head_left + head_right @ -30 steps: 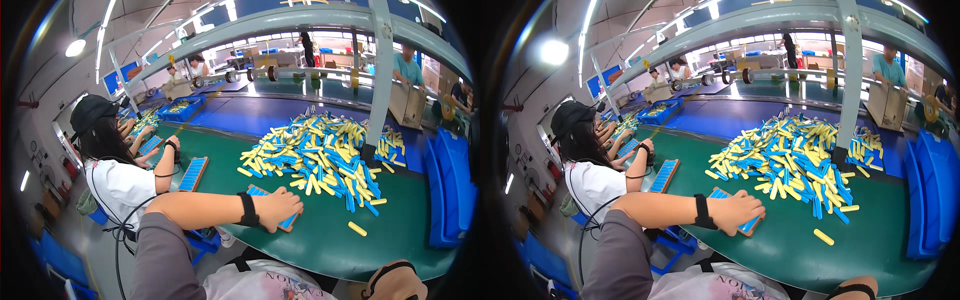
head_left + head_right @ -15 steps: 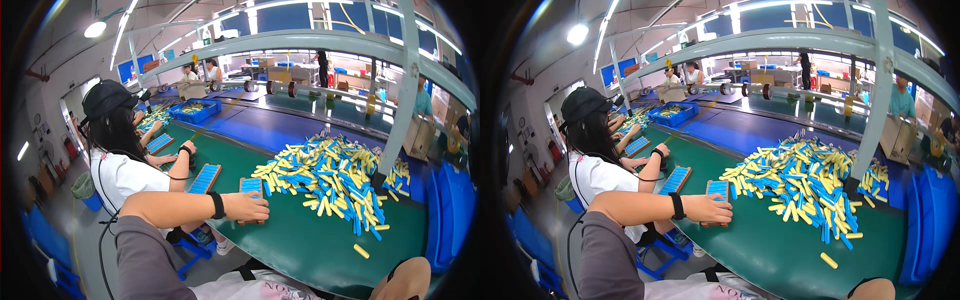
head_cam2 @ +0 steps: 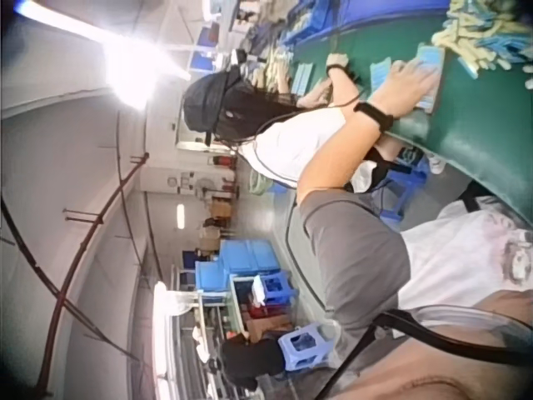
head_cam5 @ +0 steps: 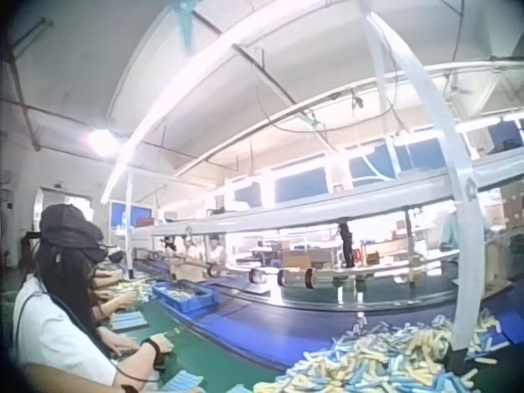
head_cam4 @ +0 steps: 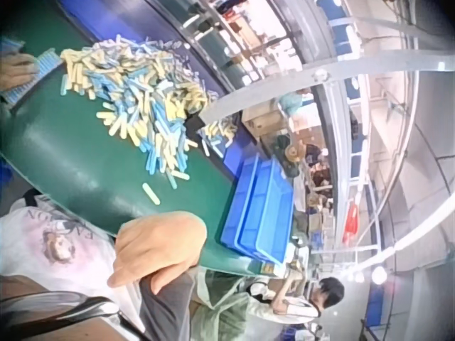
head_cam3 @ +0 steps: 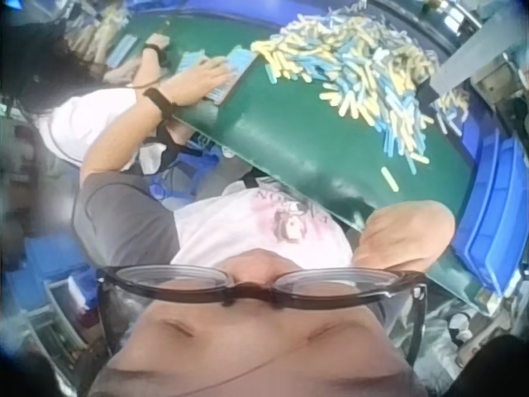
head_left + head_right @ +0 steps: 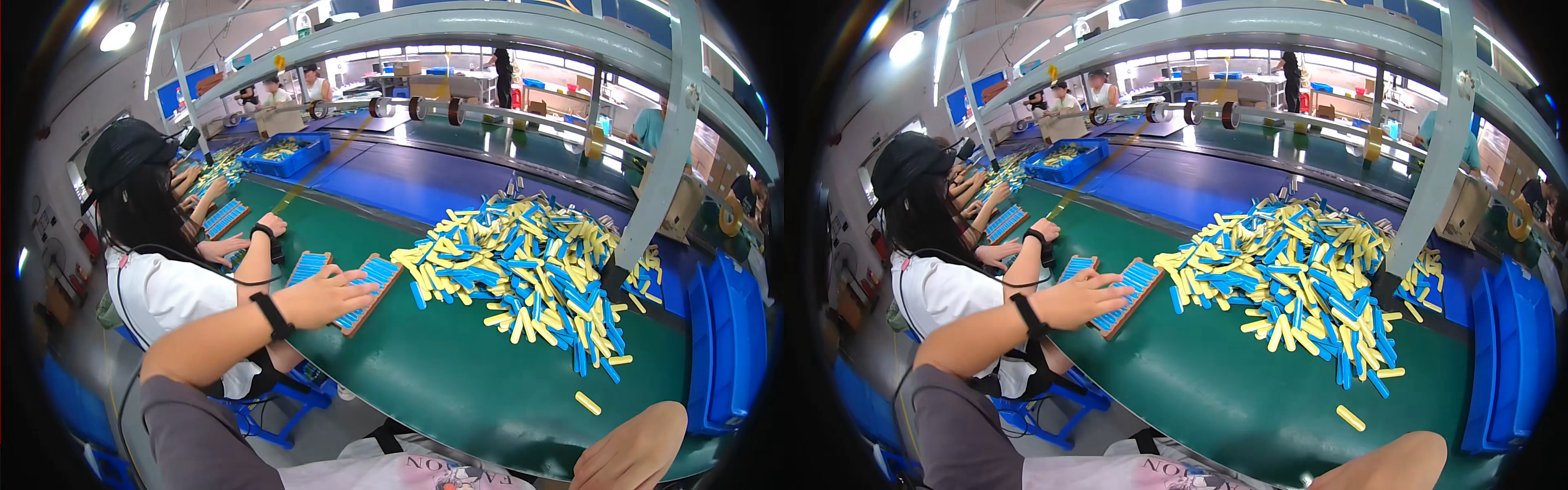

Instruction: Assembling blue and yellow plastic/rubber strips into a cardboard holder on a production line.

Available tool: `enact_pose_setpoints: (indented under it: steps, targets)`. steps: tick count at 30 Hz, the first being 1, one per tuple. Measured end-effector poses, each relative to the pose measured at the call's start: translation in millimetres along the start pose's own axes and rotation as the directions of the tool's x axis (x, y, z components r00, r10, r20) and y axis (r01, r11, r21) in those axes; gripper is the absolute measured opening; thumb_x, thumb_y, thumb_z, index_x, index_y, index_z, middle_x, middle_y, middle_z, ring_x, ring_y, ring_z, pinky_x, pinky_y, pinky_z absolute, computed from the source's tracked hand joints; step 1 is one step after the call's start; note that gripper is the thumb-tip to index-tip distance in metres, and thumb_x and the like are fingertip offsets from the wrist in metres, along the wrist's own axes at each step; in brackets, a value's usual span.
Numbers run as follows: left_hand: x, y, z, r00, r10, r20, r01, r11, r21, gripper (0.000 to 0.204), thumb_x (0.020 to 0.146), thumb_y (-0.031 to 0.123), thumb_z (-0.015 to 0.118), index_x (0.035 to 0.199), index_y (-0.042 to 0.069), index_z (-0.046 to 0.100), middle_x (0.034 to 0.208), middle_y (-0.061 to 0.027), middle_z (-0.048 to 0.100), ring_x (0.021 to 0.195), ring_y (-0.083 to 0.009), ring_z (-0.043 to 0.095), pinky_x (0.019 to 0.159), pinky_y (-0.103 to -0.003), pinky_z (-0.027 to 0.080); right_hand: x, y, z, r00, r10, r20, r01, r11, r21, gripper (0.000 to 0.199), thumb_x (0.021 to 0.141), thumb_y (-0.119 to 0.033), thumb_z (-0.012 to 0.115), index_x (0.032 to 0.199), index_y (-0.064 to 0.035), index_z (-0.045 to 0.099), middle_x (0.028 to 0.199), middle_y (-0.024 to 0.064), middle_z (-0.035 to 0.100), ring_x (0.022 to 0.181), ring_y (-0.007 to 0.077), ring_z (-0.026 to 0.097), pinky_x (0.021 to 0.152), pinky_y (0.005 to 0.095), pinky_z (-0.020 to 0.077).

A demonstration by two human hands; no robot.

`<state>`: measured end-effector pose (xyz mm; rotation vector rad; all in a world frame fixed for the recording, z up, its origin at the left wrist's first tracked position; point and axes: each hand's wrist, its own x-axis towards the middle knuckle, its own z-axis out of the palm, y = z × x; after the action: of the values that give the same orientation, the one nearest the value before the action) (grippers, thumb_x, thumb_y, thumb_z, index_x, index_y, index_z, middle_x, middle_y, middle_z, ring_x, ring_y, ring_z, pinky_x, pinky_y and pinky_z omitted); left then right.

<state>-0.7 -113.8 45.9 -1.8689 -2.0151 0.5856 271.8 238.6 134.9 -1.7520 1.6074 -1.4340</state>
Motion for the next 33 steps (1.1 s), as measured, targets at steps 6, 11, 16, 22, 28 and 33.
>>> enact_pose_setpoints:
  steps: [6, 11, 16, 22, 28, 33]
  targets:
    - [5.3, 80.2, -129.8, 0.821, -0.069, -0.566, -0.356, 0.713, -0.604, 0.012, 0.081, 0.011, 0.06, 0.09, 0.004, 0.063, 0.084, -0.0152, 0.061, 0.077, -0.032, 0.059, 0.068, -0.044, 0.048, 9.2, -4.7, 47.1, 0.863, -0.078, -0.499, 0.116, 0.992, 0.046, 0.038, 0.09, -0.022, 0.066, 0.11, 0.0104, 0.062, 0.088, 0.0199, 0.066, 0.067, 0.0323, 0.061, 0.056, 0.0407, 0.0413]
    - [45.5, 92.3, -180.4, -0.017, -0.063, -0.998, -0.992, 0.127, 0.009, 0.02, 0.086, 0.021, 0.066, 0.081, 0.004, 0.058, 0.067, -0.0145, 0.06, 0.049, -0.0205, 0.054, 0.048, -0.029, 0.04, 8.9, -4.3, 21.9, 0.885, -0.175, -0.432, 0.18, 0.983, -0.031, 0.037, 0.09, -0.022, 0.066, 0.108, 0.0101, 0.062, 0.088, 0.0196, 0.066, 0.066, 0.0321, 0.061, 0.056, 0.0405, 0.0411]
    - [70.9, 96.6, -153.4, -0.03, 0.094, -0.995, -0.995, -0.095, 0.021, 0.028, 0.097, 0.035, 0.054, 0.11, 0.011, 0.062, 0.09, -0.0101, 0.069, 0.067, -0.0342, 0.063, 0.061, -0.038, 0.052, 4.2, -3.5, 48.6, 0.811, -0.242, -0.532, 0.188, 0.97, -0.154, 0.035, 0.09, -0.021, 0.066, 0.106, 0.0097, 0.063, 0.087, 0.0193, 0.066, 0.065, 0.0318, 0.061, 0.055, 0.0401, 0.0409]
    - [106.9, 83.0, -171.6, 0.2, 0.026, -0.98, -0.926, -0.323, -0.197, 0.021, 0.089, 0.02, 0.062, 0.079, 0.002, 0.058, 0.063, -0.0138, 0.055, 0.047, -0.0213, 0.051, 0.045, -0.03, 0.038, -21.4, 2.2, 85.0, 0.644, -0.175, -0.745, 0.156, 0.983, -0.096, 0.033, 0.089, -0.02, 0.067, 0.104, 0.0092, 0.064, 0.085, 0.0189, 0.065, 0.064, 0.0315, 0.061, 0.054, 0.0397, 0.0406]
    - [115.6, 66.7, -157.7, 0.378, 0.126, -0.917, -0.789, -0.476, -0.39, 0.025, 0.091, 0.02, 0.058, 0.082, -0.003, 0.06, 0.065, -0.0145, 0.054, 0.051, -0.0237, 0.052, 0.043, -0.033, 0.04, -30.8, 19.3, 84.0, 0.587, -0.154, -0.795, 0.209, 0.977, -0.036, 0.031, 0.089, -0.02, 0.067, 0.101, 0.0087, 0.064, 0.084, 0.0185, 0.065, 0.063, 0.0312, 0.06, 0.054, 0.0393, 0.0403]
    - [115.0, 74.4, -163.2, 0.287, -0.086, -0.954, -0.908, -0.342, -0.243, 0.022, 0.092, 0.017, 0.054, 0.081, -0.002, 0.061, 0.067, -0.0128, 0.055, 0.052, -0.0226, 0.053, 0.043, -0.032, 0.04, -21.7, 19.2, 67.7, 0.663, -0.226, -0.714, 0.252, 0.965, -0.072, 0.03, 0.089, -0.019, 0.067, 0.099, 0.0083, 0.065, 0.083, 0.0182, 0.065, 0.062, 0.0309, 0.06, 0.053, 0.039, 0.0401]
